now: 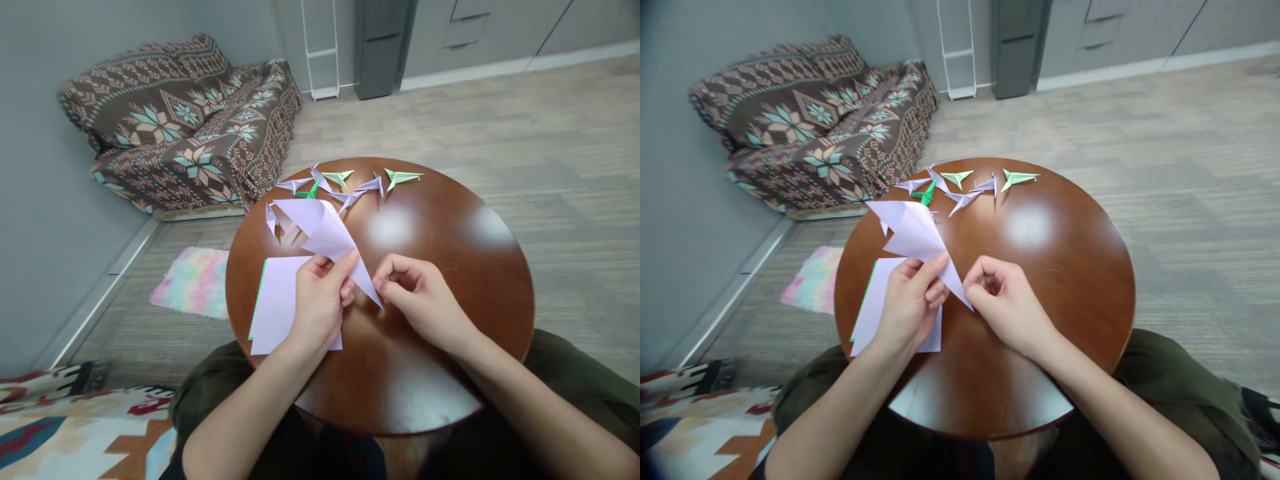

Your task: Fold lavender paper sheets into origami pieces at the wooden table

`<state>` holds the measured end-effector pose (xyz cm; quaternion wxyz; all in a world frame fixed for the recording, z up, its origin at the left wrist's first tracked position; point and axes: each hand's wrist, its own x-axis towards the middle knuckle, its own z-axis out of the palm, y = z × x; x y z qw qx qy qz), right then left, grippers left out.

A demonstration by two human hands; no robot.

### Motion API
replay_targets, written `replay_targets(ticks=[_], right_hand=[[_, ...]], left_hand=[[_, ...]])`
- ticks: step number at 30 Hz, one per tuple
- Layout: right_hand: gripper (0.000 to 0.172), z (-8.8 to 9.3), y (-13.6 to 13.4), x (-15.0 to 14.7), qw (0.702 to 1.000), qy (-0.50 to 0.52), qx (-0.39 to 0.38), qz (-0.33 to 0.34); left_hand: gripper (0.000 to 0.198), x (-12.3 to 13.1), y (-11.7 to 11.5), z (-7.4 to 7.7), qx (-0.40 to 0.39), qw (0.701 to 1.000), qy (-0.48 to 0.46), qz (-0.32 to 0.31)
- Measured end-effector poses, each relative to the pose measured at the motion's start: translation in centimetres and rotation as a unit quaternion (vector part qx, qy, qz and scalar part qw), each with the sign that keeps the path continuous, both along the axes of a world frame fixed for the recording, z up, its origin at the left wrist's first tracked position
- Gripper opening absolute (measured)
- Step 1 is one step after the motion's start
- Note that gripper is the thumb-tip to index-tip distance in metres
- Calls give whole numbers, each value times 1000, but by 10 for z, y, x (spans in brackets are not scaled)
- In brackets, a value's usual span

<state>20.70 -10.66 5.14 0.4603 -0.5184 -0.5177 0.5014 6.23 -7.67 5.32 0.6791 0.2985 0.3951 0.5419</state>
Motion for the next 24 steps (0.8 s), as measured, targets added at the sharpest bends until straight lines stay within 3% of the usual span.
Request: replay_targets(ticks=[5,11,18,22,24], right_hand=[[13,0,3,2,1000,2,8,-5],[10,0,3,3,999,46,0,20],[8,-1,1,3,999,3,-20,40],[11,-1,3,8,992,-58,-32,107],[12,-3,4,10,995,-51,-22,81]], left_hand=[[31,-2,3,2,-11,1000,-7,-14],[24,3,-6,-3,8,997,21,-77],[31,0,3,2,15,999,-27,34],[21,-11,11,2,33,997,61,36],[18,-16,13,1,73,986,151,7]])
